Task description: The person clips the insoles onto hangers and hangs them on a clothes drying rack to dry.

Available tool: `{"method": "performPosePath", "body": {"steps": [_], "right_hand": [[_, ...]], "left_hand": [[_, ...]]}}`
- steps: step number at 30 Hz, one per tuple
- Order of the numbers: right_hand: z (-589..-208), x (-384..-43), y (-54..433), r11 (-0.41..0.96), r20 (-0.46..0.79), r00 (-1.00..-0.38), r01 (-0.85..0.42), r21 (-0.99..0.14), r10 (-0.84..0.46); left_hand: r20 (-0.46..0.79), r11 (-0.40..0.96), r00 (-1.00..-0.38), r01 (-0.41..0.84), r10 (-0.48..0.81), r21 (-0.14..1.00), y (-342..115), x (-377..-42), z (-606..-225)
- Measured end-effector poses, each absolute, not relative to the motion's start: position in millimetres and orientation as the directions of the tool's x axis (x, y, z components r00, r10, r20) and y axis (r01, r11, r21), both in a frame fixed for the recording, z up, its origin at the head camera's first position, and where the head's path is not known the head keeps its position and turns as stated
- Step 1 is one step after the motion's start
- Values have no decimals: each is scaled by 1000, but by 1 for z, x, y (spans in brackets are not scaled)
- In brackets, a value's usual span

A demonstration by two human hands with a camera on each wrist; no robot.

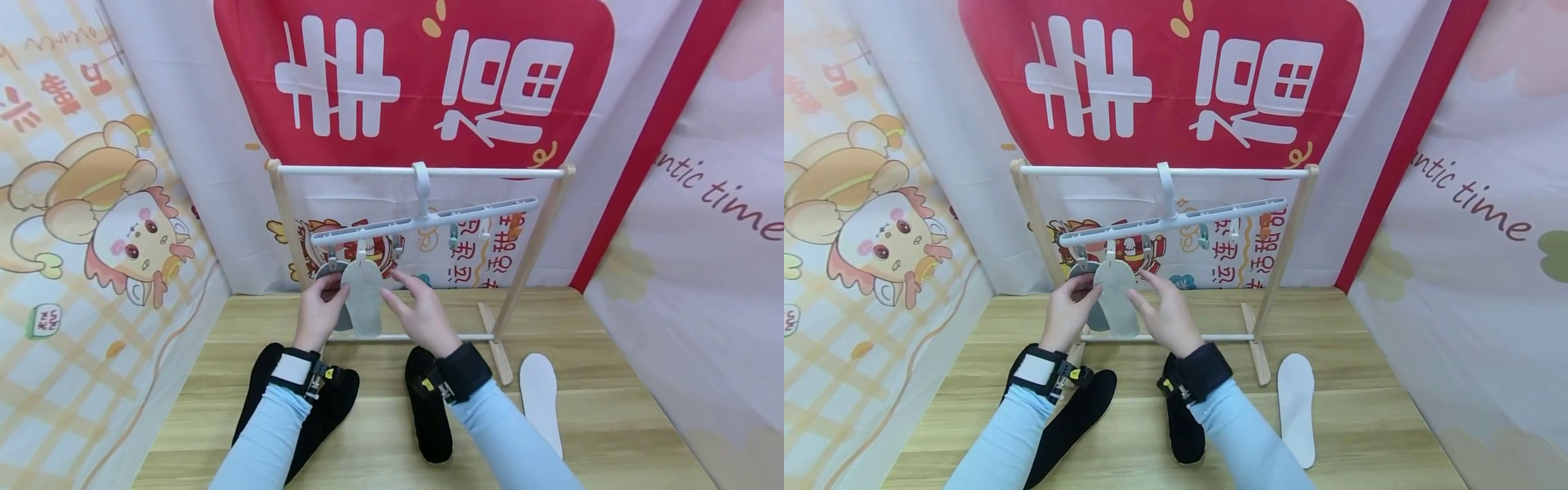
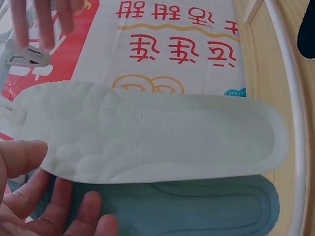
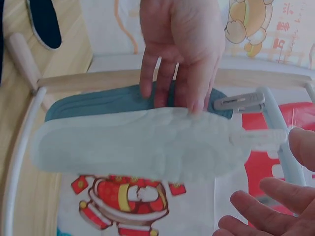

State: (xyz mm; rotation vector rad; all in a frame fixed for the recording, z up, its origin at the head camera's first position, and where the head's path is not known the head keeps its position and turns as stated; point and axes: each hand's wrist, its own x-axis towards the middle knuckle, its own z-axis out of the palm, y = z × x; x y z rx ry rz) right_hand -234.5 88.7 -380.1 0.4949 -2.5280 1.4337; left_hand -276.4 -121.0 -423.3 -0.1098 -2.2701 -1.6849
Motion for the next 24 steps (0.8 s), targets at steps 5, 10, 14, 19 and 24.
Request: {"method": "performPosePath", "body": {"steps": [5,10,14,19,24], "right_hand": [[-397,-227,116,489,317,-933,-358,-795,-169],[-416,-221,143,492,329,-937,-343,-800,-119],[-433,-217,161,501,312,-947,-309,-809,-80],[-455,-211,179,479,263,-964,-246,-843,-32],[-479,-207,186,491,200,-980,-166,-855,17]], "left_hand": [[307,302,-944,259,-124,918,-124,-272,-427],[294,297,-949,249,-118,922,-129,-263,-433],[269,278,-957,230,-112,933,-132,-252,-440],[262,286,-961,227,-93,931,-131,-237,-452],[270,309,-958,230,-94,923,-128,-217,-466]]}}
